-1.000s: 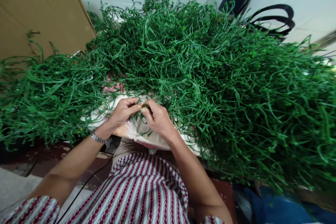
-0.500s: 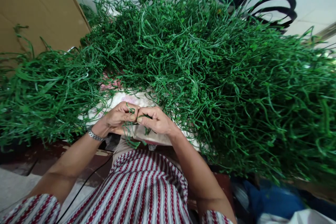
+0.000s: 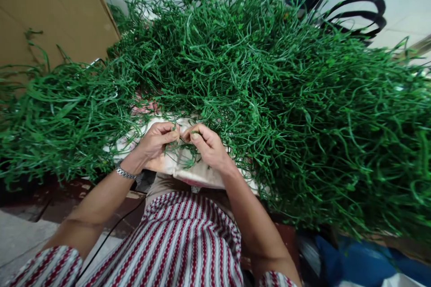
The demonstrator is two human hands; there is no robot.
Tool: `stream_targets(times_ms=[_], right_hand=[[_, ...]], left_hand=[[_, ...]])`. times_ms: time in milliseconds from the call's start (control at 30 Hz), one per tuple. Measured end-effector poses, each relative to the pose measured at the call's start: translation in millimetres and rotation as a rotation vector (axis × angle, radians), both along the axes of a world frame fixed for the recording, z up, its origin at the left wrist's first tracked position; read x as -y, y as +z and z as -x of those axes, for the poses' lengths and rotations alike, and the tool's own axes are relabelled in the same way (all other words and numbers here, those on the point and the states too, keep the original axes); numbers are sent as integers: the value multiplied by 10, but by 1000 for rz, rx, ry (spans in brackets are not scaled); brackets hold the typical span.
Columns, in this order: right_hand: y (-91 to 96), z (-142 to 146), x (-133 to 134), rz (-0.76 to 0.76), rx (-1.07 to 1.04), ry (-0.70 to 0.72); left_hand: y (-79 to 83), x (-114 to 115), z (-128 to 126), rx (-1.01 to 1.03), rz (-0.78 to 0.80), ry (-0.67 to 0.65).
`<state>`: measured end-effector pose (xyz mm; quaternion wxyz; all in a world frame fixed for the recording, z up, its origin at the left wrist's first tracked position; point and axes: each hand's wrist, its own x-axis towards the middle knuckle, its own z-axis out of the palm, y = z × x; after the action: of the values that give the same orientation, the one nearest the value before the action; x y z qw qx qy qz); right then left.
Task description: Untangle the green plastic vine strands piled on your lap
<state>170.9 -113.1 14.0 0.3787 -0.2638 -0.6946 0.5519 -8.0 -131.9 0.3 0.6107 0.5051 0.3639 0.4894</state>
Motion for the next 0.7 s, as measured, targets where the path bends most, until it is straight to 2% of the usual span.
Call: stream_targets(times_ms=[100,167,300,433,533,700], right_hand=[[-37,49,19,-30,113,-102],[-49,81,38,-71,180,-112],[-42,116,48,-123,276,-35],[-32,115,41,-126,308,52],[-36,107,49,-161,325,7],[-50,115,83,-276,394,-64]], left_hand=[[-25,6,-32,-127,-25,72],[-27,18,-56,-191,-77,134],[-17,40,-98,-251,-172,242],[-26,47,-110,-260,-167,291],[-51,51,-103,-233,-126,296],[-43,53,-95,-198,-79,232]])
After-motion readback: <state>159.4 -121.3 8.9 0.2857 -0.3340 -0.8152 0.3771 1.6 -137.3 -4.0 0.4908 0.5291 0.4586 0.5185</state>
